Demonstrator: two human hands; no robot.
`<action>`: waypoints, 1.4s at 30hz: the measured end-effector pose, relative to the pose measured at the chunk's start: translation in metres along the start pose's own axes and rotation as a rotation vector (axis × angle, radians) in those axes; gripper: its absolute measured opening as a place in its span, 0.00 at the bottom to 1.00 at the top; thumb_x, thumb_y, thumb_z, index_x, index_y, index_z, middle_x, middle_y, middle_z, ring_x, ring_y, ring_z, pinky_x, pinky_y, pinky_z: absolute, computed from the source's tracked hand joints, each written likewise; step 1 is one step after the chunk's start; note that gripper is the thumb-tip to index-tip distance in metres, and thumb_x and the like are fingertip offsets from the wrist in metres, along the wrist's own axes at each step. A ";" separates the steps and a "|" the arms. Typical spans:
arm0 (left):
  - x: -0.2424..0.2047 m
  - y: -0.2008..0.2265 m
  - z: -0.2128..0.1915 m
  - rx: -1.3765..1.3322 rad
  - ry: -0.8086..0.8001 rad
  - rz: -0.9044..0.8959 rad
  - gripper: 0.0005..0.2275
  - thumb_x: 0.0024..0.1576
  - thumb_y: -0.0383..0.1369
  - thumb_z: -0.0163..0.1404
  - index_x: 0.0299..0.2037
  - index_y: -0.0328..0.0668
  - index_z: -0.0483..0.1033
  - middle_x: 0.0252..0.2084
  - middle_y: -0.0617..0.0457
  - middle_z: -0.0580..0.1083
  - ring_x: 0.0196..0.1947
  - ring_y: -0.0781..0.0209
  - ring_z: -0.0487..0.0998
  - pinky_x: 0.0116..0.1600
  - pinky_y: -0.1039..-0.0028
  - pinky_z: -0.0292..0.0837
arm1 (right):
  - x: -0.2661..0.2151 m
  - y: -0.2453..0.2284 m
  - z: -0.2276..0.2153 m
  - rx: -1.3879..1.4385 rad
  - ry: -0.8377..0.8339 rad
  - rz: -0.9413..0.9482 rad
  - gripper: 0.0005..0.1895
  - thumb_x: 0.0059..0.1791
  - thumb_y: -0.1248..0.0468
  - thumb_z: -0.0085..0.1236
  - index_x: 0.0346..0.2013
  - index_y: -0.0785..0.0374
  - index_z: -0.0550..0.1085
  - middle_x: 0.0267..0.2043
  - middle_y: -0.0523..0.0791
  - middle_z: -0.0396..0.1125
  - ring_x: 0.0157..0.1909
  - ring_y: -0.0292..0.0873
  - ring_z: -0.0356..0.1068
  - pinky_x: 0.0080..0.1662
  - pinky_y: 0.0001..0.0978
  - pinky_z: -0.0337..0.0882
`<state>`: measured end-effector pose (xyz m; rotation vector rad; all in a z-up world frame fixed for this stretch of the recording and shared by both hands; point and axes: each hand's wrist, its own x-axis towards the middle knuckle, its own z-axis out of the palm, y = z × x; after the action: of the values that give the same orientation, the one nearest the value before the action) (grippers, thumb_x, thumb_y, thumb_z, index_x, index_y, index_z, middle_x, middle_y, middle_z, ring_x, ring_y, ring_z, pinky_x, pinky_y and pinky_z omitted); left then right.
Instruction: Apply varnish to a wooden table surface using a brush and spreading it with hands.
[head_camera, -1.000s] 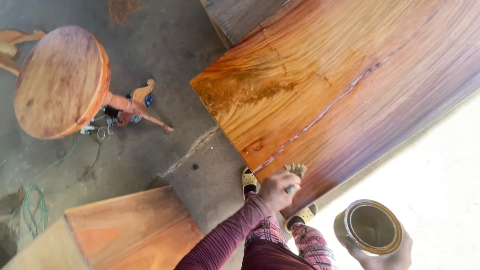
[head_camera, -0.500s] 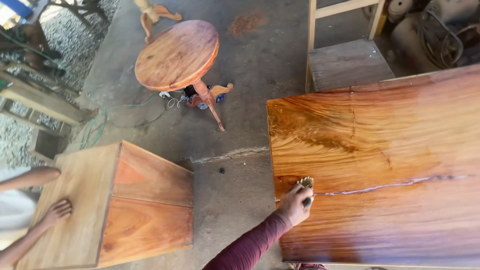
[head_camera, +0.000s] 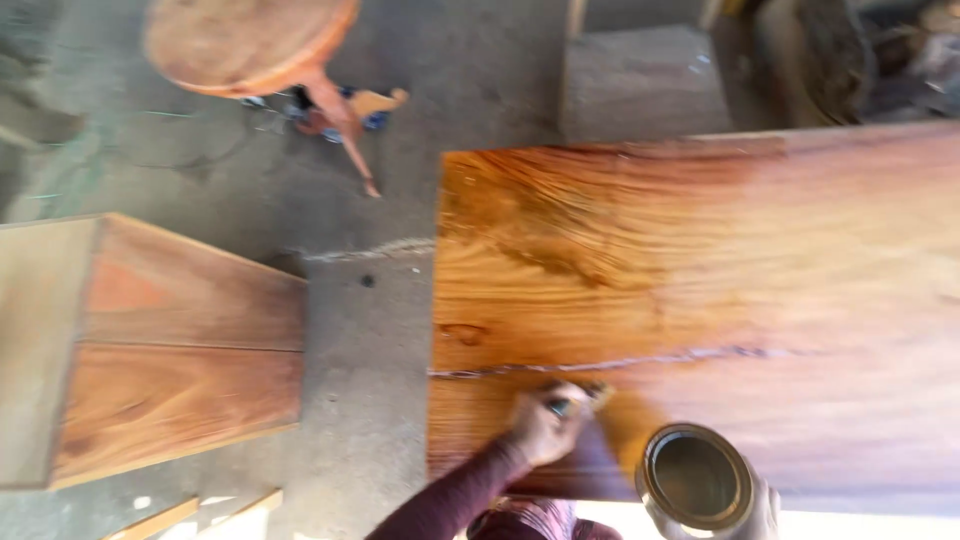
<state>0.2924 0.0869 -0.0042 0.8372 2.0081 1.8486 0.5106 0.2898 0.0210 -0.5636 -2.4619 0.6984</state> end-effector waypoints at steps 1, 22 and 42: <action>0.005 -0.012 0.002 -0.226 0.004 0.000 0.02 0.66 0.28 0.51 0.41 0.41 0.72 0.49 0.48 0.81 0.50 0.56 0.84 0.53 0.70 0.81 | 0.046 -0.007 -0.005 -0.034 0.008 0.003 0.56 0.21 0.45 0.77 0.58 0.69 0.69 0.49 0.51 0.72 0.47 0.50 0.72 0.57 0.46 0.69; 0.096 0.179 0.239 0.315 -0.091 -0.001 0.08 0.59 0.36 0.58 0.36 0.41 0.78 0.29 0.52 0.80 0.24 0.64 0.81 0.28 0.70 0.79 | 0.122 0.127 -0.115 0.173 -0.251 0.068 0.59 0.23 0.43 0.78 0.62 0.66 0.64 0.52 0.48 0.69 0.48 0.51 0.68 0.52 0.39 0.71; 0.214 -0.110 0.382 1.290 0.316 -0.308 0.37 0.65 0.58 0.30 0.77 0.40 0.41 0.80 0.37 0.38 0.79 0.40 0.34 0.76 0.42 0.25 | 0.171 0.305 -0.220 0.323 -0.158 0.419 0.50 0.22 0.58 0.79 0.56 0.66 0.70 0.48 0.48 0.75 0.50 0.46 0.74 0.54 0.39 0.72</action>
<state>0.3170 0.5209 -0.1265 0.3891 3.2453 0.3456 0.5783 0.6948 0.0687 -0.9348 -2.3168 1.3225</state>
